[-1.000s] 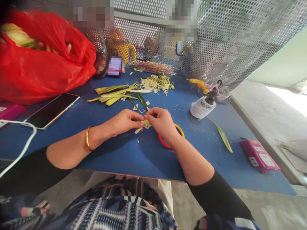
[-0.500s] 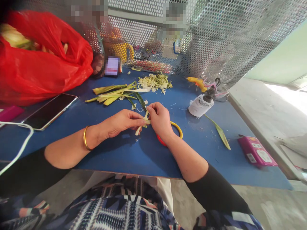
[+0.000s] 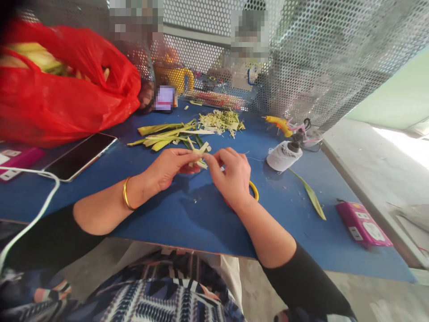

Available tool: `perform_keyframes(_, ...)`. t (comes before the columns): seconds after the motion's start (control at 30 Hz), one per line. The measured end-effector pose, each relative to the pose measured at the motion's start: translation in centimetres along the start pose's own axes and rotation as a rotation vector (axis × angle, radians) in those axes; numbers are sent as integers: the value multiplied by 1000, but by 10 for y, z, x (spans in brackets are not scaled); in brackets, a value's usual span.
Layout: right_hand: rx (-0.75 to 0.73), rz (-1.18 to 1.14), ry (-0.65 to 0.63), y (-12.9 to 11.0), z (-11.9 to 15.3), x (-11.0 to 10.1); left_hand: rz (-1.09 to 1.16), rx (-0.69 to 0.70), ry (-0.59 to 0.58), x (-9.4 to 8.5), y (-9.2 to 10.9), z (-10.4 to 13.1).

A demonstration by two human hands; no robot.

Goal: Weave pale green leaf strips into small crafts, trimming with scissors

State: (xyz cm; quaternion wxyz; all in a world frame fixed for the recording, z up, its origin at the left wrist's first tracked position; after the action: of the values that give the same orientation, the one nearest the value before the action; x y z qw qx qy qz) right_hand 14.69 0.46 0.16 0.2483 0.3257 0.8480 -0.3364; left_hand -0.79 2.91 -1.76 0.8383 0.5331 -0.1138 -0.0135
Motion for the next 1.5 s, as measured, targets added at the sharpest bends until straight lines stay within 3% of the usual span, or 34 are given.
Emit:
perform_keyframes(0.13, -52, -10, -211, -2, 5, 10, -7, 45, 53, -2, 2, -1)
perform_keyframes(0.33, -186, -131, -226, -5, 4, 9, 66, 18, 45, 0, 0, -3)
perform_keyframes(0.53, 103, -339, -187, 1, 2, 9, 107, -9, 46, 1, 0, -2)
perform_keyframes(0.63, 214, -297, -171, 5, 4, 12, 112, -51, 14, 0, 0, -1)
perform_keyframes(0.73, 52, 8, -9, 2, 4, 7, 137, -102, -2, -1, 1, -1)
perform_keyframes(0.83, -335, 284, 175, -9, 6, 0, 172, -107, -4, -1, 1, 0)
perform_keyframes(0.93, -620, 435, 53, -16, 9, 3, 200, -110, -31, 2, 0, 2)
perform_keyframes(1.03, -640, 560, -59, -15, 10, 11, 236, -111, -46, 5, -4, 1)
perform_keyframes(1.2, -617, 696, -120, -16, 11, 22, 298, -94, -53, 8, -10, -2)
perform_keyframes(1.5, -643, 701, -76, -19, 8, 17, 267, -56, -126, 7, -8, -1)
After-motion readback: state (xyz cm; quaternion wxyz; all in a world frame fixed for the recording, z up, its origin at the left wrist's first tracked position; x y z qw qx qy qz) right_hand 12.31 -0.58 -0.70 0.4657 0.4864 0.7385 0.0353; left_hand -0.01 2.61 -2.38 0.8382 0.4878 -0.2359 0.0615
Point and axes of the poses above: each hand's wrist, its own z-axis away from the middle knuckle, its own x-axis out of the palm, y = z × x, the point moved 2 cm from there along -z, towards the middle knuckle, and after that the axes turned 11 degrees about -x, right-handed, at the moved point
